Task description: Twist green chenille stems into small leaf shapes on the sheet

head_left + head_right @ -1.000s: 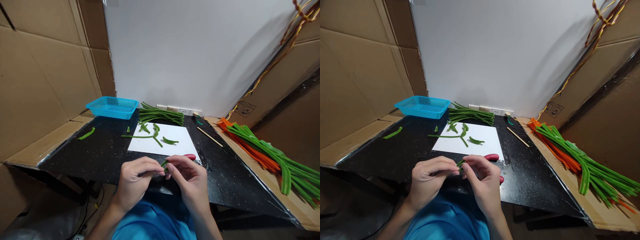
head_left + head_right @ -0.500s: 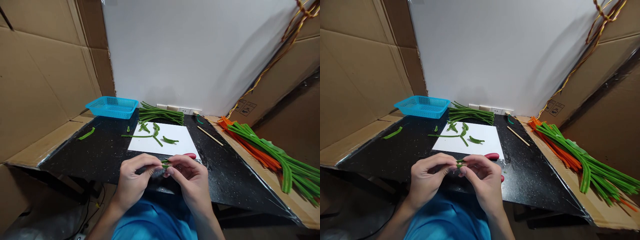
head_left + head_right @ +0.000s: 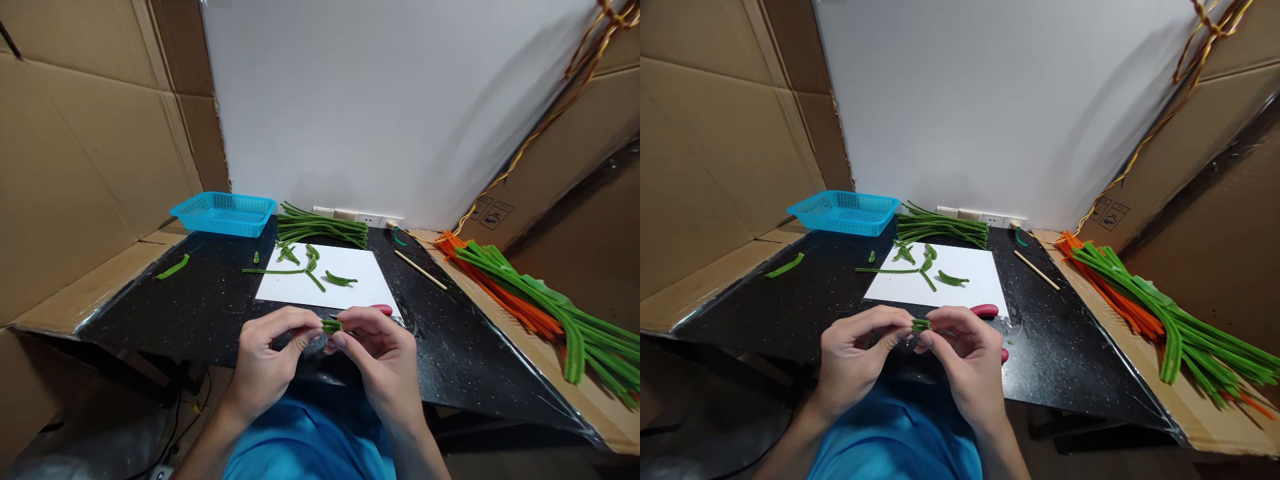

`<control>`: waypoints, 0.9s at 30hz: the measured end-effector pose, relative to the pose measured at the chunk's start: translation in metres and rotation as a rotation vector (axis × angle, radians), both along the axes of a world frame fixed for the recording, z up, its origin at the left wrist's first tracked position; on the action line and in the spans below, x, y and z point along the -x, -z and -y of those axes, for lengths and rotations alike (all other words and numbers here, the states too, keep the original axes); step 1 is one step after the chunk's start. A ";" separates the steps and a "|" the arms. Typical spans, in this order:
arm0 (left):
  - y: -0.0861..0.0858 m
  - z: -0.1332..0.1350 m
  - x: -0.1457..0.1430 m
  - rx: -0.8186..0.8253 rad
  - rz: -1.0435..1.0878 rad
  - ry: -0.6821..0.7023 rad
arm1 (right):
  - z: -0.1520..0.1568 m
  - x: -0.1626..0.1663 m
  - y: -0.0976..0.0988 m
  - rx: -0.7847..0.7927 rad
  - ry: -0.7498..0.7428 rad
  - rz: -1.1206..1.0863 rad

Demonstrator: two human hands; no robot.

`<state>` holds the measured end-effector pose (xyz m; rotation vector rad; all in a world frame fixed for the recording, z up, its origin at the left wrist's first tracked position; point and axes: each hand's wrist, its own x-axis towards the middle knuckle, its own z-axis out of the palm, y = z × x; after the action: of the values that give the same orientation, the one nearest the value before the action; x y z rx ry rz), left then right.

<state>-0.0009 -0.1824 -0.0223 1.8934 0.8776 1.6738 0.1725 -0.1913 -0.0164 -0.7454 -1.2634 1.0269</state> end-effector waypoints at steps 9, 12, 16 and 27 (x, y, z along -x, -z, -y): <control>-0.001 0.000 -0.001 0.001 -0.069 0.008 | 0.003 0.001 -0.005 -0.029 0.033 0.046; -0.003 -0.001 -0.001 0.004 -0.086 0.029 | 0.005 0.002 -0.004 -0.031 0.074 0.082; -0.002 -0.002 0.000 -0.003 -0.081 0.032 | 0.005 0.003 -0.002 -0.041 0.102 0.121; -0.001 -0.002 0.001 0.020 -0.099 0.109 | 0.006 0.003 0.003 -0.093 0.255 0.179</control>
<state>-0.0018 -0.1802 -0.0211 1.9875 0.8107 1.5140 0.1694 -0.1970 -0.0197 -0.9152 -1.3194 0.7022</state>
